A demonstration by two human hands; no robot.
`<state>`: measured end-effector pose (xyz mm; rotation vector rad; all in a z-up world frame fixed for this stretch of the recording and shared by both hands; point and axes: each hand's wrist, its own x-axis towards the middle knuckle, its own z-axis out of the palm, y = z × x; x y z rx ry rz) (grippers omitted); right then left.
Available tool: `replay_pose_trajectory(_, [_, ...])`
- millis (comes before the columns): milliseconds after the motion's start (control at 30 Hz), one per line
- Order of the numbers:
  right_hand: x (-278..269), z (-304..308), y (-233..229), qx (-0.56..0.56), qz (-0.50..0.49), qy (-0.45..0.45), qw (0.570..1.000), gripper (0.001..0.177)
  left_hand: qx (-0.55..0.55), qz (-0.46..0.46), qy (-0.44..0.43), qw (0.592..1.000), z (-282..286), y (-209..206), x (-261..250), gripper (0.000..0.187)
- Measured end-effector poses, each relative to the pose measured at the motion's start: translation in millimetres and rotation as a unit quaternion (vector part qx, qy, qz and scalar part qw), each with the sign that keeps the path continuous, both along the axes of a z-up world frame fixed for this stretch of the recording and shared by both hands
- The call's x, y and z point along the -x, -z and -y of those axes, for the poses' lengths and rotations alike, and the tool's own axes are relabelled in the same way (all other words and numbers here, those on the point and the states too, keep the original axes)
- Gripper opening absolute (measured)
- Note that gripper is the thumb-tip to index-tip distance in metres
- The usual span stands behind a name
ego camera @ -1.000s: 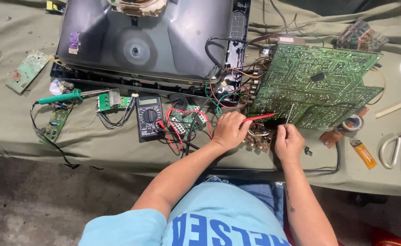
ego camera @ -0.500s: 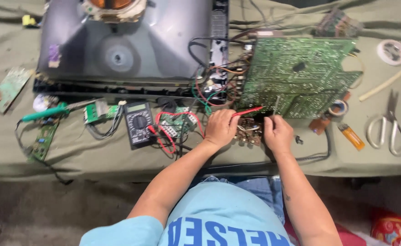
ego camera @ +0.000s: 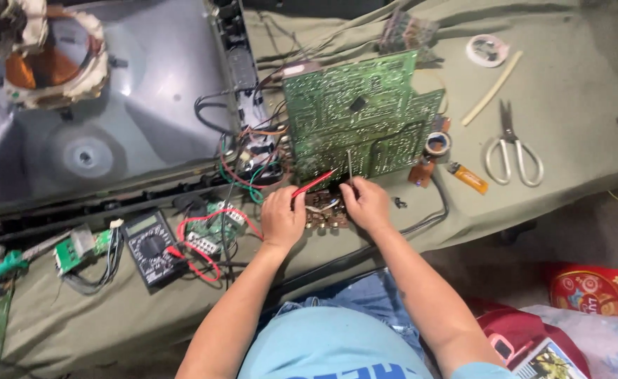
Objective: Testing electronic components on a CRT television circuit board using a digital multimeter.
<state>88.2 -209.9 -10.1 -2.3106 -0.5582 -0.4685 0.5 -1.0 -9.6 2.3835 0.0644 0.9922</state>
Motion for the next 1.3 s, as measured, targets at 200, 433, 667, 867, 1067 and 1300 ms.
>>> replay_pose_trajectory(200, [4, 3, -12, -0.055, -0.022, -0.013, 0.998, 0.019, -0.003, 0.022, 0.003, 1.000, 1, -7, -1, 0.014])
replay_pose_trajectory(433, [5, 6, -24, -0.144, -0.033, 0.032, 0.988, 0.015, -0.017, 0.014, -0.002, 1.000, 1, -4, 0, 0.015])
replay_pose_trajectory(667, [2, 9, -16, -0.114, -0.050, 0.003, 0.992, 0.018, -0.019, -0.006, 0.001, 1.000, 0, -1, -2, 0.014])
replay_pose_trajectory(867, [1, 10, -16, -0.118, -0.049, -0.014, 0.992, 0.020, -0.022, -0.012, 0.000, 1.000, 1, -7, -2, 0.015])
replay_pose_trajectory(1067, [3, 7, -13, -0.088, -0.033, -0.030, 0.995, 0.023, -0.014, -0.018, 0.010, 1.000, 1, -18, -1, 0.016])
replay_pose_trajectory(1300, [5, 9, -13, -0.131, -0.076, -0.005, 0.988, 0.022, -0.003, -0.029, 0.017, 0.999, 1, -16, 3, 0.015])
